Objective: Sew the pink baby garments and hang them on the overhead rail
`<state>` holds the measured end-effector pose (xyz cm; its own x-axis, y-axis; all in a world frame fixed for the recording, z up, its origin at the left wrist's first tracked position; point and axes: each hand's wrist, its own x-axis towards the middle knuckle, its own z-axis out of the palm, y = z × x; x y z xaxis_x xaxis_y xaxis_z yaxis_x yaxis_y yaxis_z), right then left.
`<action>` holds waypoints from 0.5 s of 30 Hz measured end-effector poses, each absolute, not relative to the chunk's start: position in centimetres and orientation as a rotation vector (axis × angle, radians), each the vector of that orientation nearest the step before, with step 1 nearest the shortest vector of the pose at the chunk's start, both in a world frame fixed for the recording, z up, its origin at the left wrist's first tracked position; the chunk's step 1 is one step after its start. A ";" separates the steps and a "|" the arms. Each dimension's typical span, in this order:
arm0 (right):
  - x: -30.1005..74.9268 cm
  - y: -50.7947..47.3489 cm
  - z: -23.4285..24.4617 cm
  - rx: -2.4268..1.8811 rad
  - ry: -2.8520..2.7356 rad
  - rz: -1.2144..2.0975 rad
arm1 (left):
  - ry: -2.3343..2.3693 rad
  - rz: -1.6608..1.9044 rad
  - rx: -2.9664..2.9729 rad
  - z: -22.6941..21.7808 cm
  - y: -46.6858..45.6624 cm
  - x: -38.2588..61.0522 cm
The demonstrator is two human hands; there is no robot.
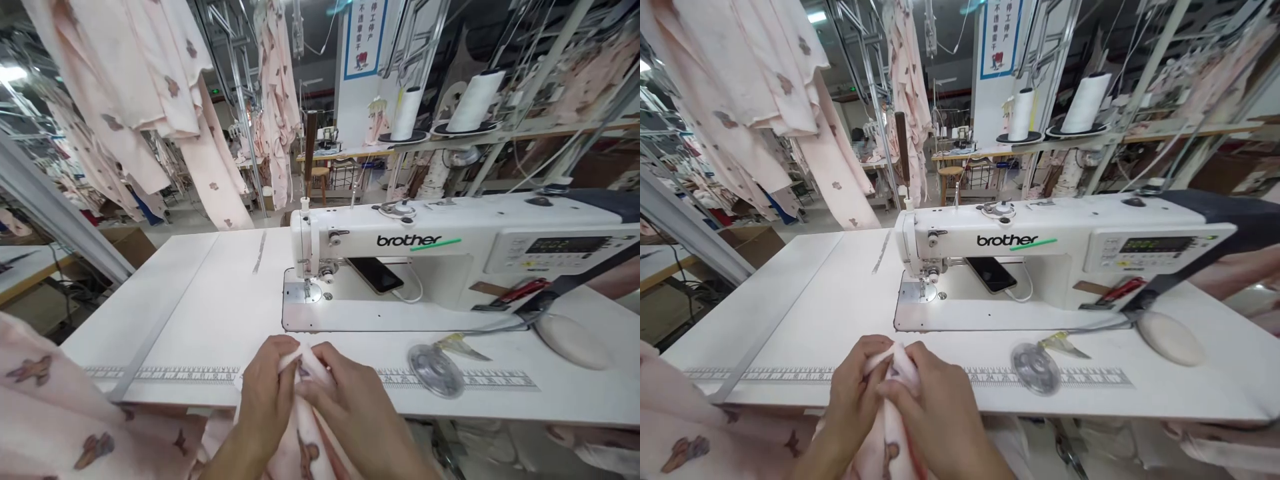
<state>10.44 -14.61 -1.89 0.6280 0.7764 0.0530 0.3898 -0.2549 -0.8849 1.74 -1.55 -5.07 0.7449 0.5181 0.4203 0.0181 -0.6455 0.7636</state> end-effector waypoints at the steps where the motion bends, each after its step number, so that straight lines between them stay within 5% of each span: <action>1: 10.4 -14.5 -1.9 -1.884 -0.958 0.476 | 0.455 0.759 2.083 -4.6 -1.6 1.8; 7: 12.5 -14.2 -2.0 -1.710 -1.216 0.429 | 0.296 0.290 1.950 -1.5 -0.4 2.4; 15: 14.7 -13.0 -2.6 -1.833 -0.957 0.398 | 0.382 0.271 2.099 -1.1 0.8 4.9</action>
<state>14.65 -13.04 -2.55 0.6342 0.7600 0.1424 0.4345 -0.1980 -0.8786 4.93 0.82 -1.08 0.9265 0.3740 0.0419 0.1628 -0.4987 0.8513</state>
